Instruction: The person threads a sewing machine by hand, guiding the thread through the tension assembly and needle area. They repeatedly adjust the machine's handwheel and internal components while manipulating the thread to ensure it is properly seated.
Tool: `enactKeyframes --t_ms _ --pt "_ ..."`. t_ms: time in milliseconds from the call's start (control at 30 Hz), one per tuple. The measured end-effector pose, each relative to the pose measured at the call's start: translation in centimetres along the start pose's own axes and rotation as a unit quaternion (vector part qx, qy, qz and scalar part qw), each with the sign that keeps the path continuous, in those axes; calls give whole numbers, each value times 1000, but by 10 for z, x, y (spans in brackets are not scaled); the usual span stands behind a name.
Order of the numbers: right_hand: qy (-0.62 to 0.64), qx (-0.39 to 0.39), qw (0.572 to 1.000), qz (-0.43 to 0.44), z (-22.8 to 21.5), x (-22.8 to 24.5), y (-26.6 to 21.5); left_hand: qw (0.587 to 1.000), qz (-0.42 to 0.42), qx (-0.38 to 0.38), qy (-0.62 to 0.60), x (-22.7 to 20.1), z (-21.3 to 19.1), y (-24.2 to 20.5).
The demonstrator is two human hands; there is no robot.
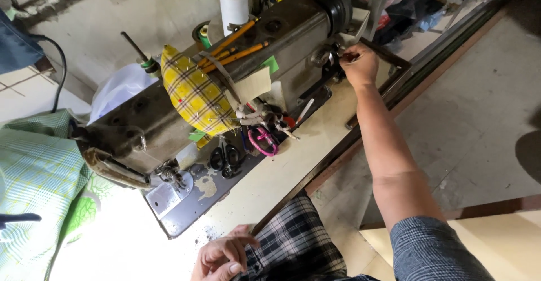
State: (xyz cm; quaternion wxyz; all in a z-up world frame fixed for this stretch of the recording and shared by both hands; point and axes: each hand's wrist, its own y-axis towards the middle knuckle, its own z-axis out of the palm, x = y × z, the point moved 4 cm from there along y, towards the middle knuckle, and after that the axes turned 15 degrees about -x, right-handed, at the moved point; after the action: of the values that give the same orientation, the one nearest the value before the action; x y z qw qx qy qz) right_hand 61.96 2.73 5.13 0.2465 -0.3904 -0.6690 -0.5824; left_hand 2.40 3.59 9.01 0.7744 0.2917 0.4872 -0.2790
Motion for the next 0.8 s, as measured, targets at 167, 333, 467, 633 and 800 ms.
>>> enactKeyframes --t_ms 167,333,467,633,800 --pt "-30 -59 998 -24 -3 -8 3 998 38 -1 -40 20 -8 -1" --pt "-55 -74 995 -23 -3 -10 2 996 82 41 -10 21 -11 4" --pt "-24 -19 999 -24 4 -8 0 994 78 73 -30 30 -21 3" --pt "-39 -58 997 -16 0 -11 3 975 119 183 -35 45 -32 9" --pt "-40 -60 996 -52 6 -19 3 984 82 158 -28 37 -28 7"
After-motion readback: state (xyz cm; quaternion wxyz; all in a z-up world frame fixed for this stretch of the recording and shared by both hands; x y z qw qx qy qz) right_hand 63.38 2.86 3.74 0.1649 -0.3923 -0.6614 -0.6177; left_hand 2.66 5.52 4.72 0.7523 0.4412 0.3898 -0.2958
